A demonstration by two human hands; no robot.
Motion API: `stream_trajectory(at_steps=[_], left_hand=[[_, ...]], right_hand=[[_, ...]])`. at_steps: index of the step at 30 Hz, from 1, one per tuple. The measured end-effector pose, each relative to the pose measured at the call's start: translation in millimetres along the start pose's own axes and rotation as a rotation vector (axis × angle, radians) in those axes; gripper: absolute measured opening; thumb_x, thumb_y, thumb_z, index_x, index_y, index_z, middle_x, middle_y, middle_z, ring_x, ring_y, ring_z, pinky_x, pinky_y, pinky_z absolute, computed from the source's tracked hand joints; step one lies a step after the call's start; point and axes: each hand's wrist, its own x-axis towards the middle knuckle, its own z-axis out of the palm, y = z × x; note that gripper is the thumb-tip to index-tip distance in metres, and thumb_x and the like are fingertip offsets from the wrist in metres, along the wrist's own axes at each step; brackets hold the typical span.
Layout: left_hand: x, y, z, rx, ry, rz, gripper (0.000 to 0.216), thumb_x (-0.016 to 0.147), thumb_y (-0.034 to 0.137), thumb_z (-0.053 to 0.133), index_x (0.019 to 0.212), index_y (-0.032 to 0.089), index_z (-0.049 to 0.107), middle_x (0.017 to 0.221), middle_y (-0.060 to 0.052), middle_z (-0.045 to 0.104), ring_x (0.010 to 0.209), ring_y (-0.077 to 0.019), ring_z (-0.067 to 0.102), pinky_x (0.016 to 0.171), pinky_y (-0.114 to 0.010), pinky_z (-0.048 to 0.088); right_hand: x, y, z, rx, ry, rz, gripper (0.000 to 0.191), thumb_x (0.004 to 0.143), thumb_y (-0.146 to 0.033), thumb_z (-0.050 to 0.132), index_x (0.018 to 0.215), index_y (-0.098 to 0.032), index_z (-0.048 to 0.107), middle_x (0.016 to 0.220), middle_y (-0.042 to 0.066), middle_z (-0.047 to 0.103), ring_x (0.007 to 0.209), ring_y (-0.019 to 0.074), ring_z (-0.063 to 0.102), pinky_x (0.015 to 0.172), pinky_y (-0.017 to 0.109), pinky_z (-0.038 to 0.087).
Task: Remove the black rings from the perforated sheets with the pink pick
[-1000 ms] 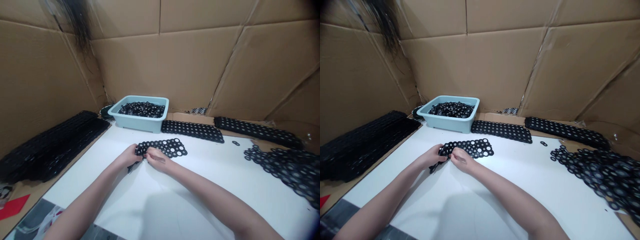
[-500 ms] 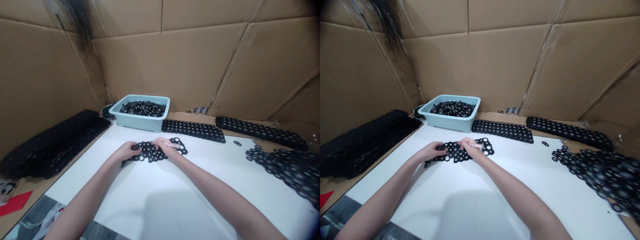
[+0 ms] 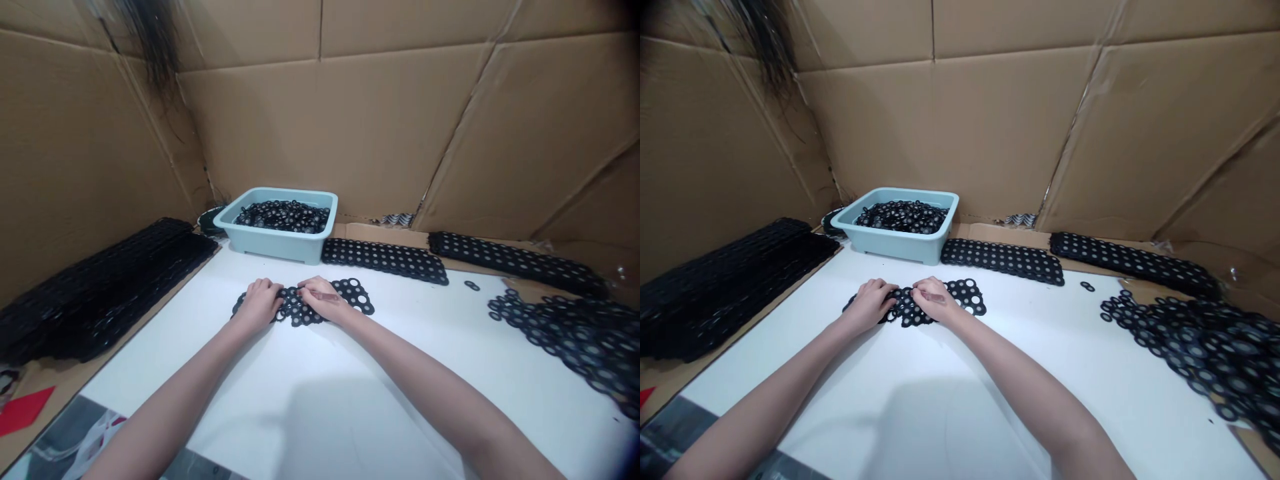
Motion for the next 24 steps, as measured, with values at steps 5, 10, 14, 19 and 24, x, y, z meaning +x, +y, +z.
stream_trajectory(at_steps=[5, 10, 14, 19, 24], left_hand=[[2, -2, -5, -0.218, -0.023, -0.067, 0.020, 0.072, 0.027, 0.046, 0.088, 0.020, 0.057, 0.092, -0.007, 0.056, 0.096, -0.0248, 0.046, 0.084, -0.036, 0.033], [6, -7, -6, -0.577, -0.127, -0.090, 0.018, 0.069, 0.027, 0.046, 0.084, 0.018, 0.053, 0.084, -0.002, 0.059, 0.081, -0.0193, 0.054, 0.074, -0.030, 0.039], [5, -8, -8, -0.753, -0.190, -0.122, 0.026, 0.068, 0.024, 0.044, 0.093, 0.017, 0.049, 0.081, -0.001, 0.058, 0.076, -0.0175, 0.054, 0.071, -0.029, 0.041], [4, -1, -13, -0.749, -0.214, -0.033, 0.035, 0.068, 0.018, 0.037, 0.099, 0.019, 0.050, 0.094, -0.002, 0.059, 0.089, -0.0180, 0.052, 0.081, -0.030, 0.039], [7, -2, -14, -0.649, -0.157, -0.019, 0.032, 0.070, 0.017, 0.031, 0.091, 0.021, 0.055, 0.096, -0.001, 0.060, 0.095, -0.0184, 0.051, 0.087, -0.030, 0.035]], right_hand=[[-1, -3, -5, 0.090, 0.013, 0.051, 0.031, 0.078, -0.018, 0.040, 0.050, -0.018, 0.053, 0.085, 0.003, 0.061, 0.091, 0.0176, 0.051, 0.088, 0.035, 0.034], [-2, 3, -9, 0.250, 0.018, 0.072, 0.031, 0.077, -0.016, 0.037, 0.049, -0.016, 0.049, 0.092, 0.002, 0.054, 0.081, 0.0124, 0.054, 0.082, 0.029, 0.041], [-3, 9, -11, 0.366, 0.010, 0.031, 0.032, 0.077, -0.016, 0.036, 0.047, -0.016, 0.046, 0.094, 0.002, 0.052, 0.084, 0.0116, 0.053, 0.084, 0.027, 0.042], [-5, 8, -14, 0.449, -0.006, -0.007, 0.032, 0.077, -0.017, 0.035, 0.047, -0.016, 0.045, 0.092, 0.003, 0.051, 0.083, 0.0113, 0.053, 0.084, 0.026, 0.042], [-6, 9, -16, 0.449, 0.000, 0.016, 0.031, 0.079, -0.017, 0.032, 0.052, -0.015, 0.048, 0.093, 0.003, 0.052, 0.077, 0.0099, 0.055, 0.083, 0.026, 0.042]])
